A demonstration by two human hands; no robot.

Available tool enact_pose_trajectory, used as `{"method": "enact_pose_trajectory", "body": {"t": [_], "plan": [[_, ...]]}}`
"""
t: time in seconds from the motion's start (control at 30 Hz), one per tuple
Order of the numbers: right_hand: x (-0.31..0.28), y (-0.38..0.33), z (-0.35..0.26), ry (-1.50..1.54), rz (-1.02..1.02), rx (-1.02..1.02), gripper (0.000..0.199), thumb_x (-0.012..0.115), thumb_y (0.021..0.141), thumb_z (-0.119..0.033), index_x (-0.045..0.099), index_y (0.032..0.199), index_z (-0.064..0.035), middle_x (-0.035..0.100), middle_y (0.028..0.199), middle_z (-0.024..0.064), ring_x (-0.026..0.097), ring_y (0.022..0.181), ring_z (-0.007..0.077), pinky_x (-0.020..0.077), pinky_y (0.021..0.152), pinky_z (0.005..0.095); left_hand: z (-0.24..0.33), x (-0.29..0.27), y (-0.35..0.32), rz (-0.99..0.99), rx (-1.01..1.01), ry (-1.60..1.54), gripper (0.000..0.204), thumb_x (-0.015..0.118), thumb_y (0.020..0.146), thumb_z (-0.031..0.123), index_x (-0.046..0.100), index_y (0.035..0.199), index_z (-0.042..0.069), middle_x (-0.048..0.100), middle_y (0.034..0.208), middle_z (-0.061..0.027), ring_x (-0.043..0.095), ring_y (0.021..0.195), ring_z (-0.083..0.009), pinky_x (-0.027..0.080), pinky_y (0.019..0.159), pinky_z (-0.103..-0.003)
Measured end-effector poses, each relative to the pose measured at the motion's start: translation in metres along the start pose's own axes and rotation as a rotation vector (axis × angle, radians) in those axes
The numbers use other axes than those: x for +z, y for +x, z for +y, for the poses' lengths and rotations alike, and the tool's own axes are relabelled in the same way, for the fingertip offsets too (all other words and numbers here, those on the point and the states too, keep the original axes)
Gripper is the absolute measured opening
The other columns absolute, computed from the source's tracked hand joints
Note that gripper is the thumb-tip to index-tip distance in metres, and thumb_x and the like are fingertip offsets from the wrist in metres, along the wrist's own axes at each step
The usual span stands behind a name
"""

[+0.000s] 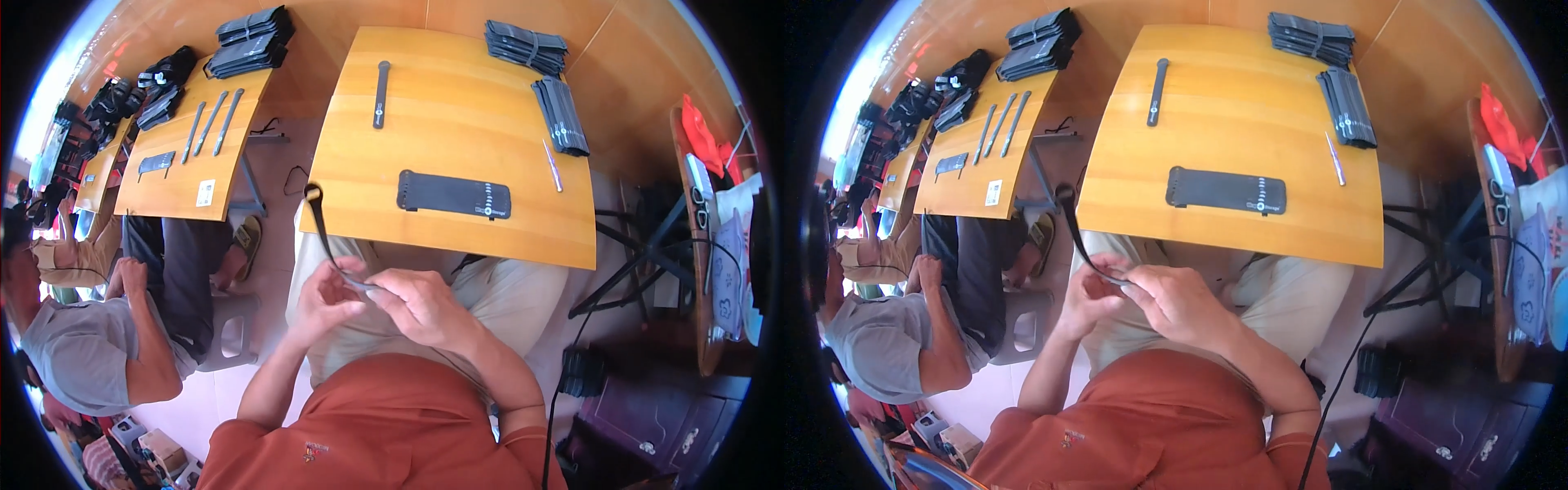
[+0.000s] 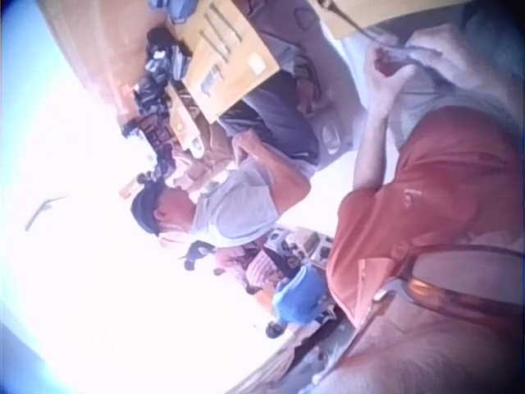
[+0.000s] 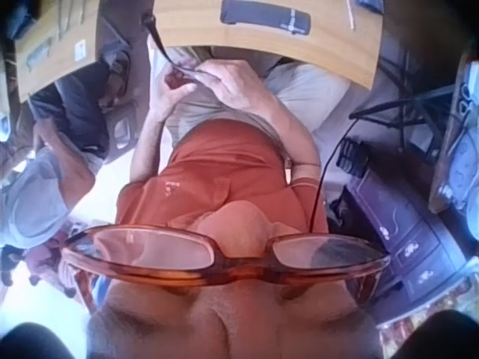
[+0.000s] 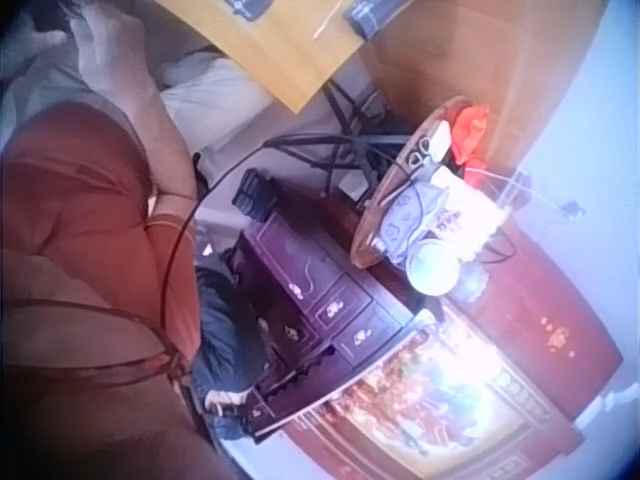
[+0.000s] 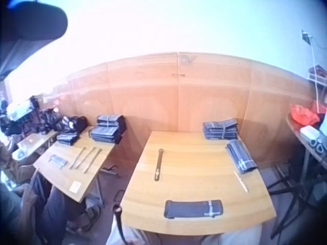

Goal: Inspecting and aligning black straps on a table in a manufacturing environment.

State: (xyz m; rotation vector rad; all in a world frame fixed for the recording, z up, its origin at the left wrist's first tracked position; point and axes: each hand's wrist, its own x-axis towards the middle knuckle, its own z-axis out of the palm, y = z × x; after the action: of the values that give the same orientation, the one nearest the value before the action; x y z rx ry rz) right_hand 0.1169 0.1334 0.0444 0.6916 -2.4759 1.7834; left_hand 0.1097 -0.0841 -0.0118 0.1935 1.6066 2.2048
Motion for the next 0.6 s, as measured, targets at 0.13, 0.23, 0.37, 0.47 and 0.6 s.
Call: {"method": "enact_pose_trajectory", "body": {"t": [0.13,0.23,0.37,0.47,0.6], "plan": [[-0.024,-0.02,0.009,-0.057,-0.178,0.101,0.015,0.069,0.095,-0.009,0.071,0.106,0.0001,0.07,0.083,0.0185,0.069,0.077,0.0388,0.054,0.066,0.044,0.01,0.004,0.013,0.043,0.019,-0.151,0.04,0.078,0.094,0.012,0.062,0.129,0.001,0.072,0.111,-0.0114,0.066,0.08,-0.0129,0.055,0.073,-0.026],[-0.038,-0.034,0.016,-0.07,-0.12,0.211,0.015,0.068,0.097,-0.01,0.072,0.107,-0.0001,0.07,0.08,0.0166,0.07,0.07,0.0301,0.0539,0.063,0.0374,0.01,0.008,0.025,0.113,0.004,-0.166,0.021,0.071,0.099,0.01,0.07,0.117,0.0,0.073,0.103,-0.013,0.065,0.07,-0.0136,0.054,0.065,-0.026],[-0.053,-0.05,0.028,0.131,0.001,0.46,0.019,0.069,0.1,-0.015,0.073,0.106,0.0022,0.071,0.076,0.0099,0.069,0.066,0.0155,0.0539,0.063,0.0295,0.006,0.012,0.037,0.236,0.034,-0.071,0.014,0.072,0.099,0.009,0.074,0.108,-0.001,0.073,0.091,-0.0102,0.066,0.069,-0.0131,0.055,0.064,-0.026],[-0.066,-0.056,0.041,0.203,0.105,0.507,0.022,0.069,0.101,-0.018,0.073,0.105,0.0036,0.071,0.077,0.0063,0.067,0.068,0.0096,0.0541,0.063,0.0268,0.002,0.017,0.046,0.219,0.067,0.044,0.015,0.075,0.096,0.008,0.074,0.108,-0.002,0.072,0.086,-0.0085,0.067,0.07,-0.0126,0.057,0.065,-0.026],[-0.082,-0.059,0.061,0.214,0.273,0.501,0.022,0.07,0.101,-0.016,0.071,0.108,0.0046,0.07,0.078,0.006,0.066,0.069,0.0108,0.0528,0.063,0.0257,0.001,0.024,0.06,0.217,0.038,0.124,0.015,0.075,0.096,0.006,0.074,0.109,-0.003,0.072,0.083,-0.0073,0.068,0.071,-0.0116,0.058,0.067,-0.025]]}}
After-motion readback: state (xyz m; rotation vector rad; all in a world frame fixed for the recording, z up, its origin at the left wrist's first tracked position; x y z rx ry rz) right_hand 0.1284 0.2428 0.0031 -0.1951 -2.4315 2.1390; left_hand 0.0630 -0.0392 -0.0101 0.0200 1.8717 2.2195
